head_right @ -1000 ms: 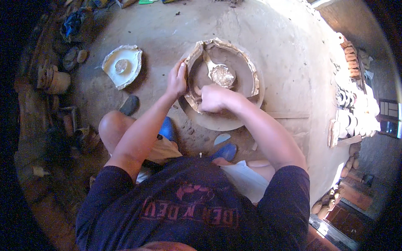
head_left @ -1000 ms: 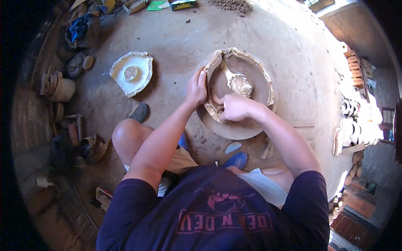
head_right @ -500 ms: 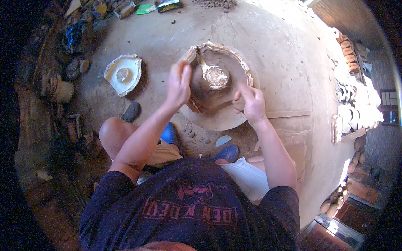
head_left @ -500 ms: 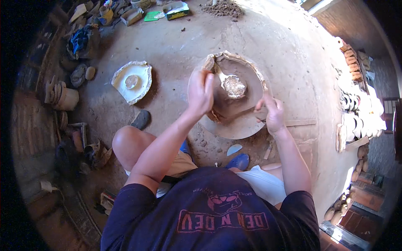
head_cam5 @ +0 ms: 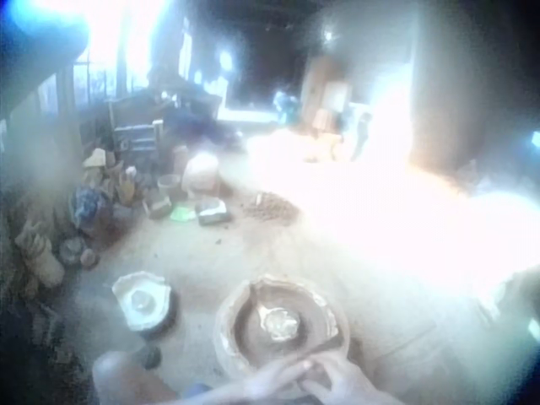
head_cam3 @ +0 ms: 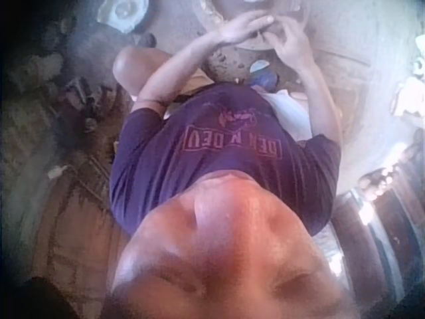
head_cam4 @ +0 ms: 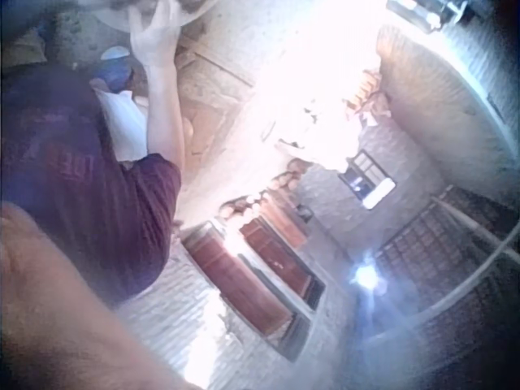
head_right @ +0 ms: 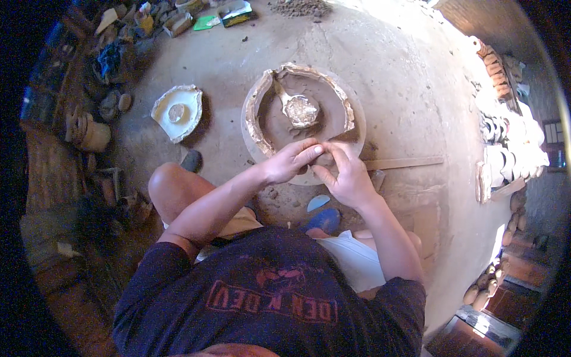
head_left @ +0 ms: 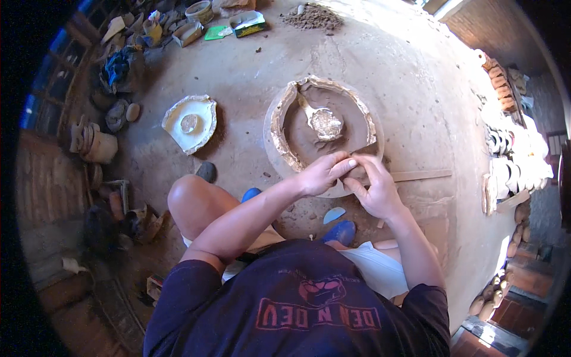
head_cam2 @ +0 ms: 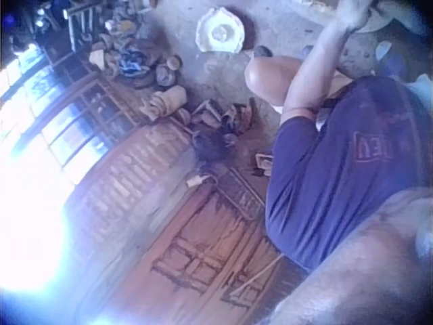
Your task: The person molds clay by hand onto a rotating wooden wheel, smoothing the material with a wet sponge and shaping the inner and outer edges. The person occasionally takes small pieces of raw clay from a pile on the floor to add to the mold.
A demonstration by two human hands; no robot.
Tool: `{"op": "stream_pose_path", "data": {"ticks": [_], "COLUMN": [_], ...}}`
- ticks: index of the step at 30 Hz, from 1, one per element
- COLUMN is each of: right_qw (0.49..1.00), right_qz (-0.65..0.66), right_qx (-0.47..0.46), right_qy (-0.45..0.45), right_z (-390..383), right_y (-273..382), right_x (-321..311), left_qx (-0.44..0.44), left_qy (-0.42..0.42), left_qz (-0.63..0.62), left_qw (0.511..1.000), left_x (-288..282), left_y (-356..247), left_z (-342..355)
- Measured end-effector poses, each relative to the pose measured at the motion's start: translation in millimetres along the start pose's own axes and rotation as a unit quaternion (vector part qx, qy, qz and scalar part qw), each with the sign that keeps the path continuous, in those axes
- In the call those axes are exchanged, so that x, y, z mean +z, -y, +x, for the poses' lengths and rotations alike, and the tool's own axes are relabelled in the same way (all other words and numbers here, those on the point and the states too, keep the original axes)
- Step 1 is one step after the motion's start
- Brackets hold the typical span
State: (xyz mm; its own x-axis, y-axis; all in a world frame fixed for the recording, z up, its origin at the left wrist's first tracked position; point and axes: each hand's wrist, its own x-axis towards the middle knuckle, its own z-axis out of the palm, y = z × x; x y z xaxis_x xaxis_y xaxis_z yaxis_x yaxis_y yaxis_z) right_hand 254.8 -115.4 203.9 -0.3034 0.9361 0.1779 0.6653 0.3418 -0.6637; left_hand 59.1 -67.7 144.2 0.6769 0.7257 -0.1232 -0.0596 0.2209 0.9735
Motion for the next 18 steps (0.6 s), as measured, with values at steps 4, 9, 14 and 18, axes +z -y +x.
{"op": "stream_pose_path", "data": {"ticks": [4,9,14,18], "right_qw": [0.981,0.968,0.997,0.984], "right_qz": [-0.168,-0.195,-0.053,-0.144], "right_qx": [-0.079,-0.145,-0.044,-0.061], "right_qy": [0.056,0.062,-0.030,0.089], "right_z": [-24,-35,-26,-35], "right_y": [-15,-16,-3,-22], "right_x": [-3,-1,0,1], "left_qx": [-0.023,-0.141,0.015,-0.046], "left_qy": [0.073,0.173,0.069,0.093], "left_qz": [0.002,-0.045,0.086,0.092], "left_qw": [0.997,0.974,0.994,0.990], "left_x": [13,7,15,19], "left_y": [2,-4,21,16], "left_z": [-8,-8,-4,-6]}}
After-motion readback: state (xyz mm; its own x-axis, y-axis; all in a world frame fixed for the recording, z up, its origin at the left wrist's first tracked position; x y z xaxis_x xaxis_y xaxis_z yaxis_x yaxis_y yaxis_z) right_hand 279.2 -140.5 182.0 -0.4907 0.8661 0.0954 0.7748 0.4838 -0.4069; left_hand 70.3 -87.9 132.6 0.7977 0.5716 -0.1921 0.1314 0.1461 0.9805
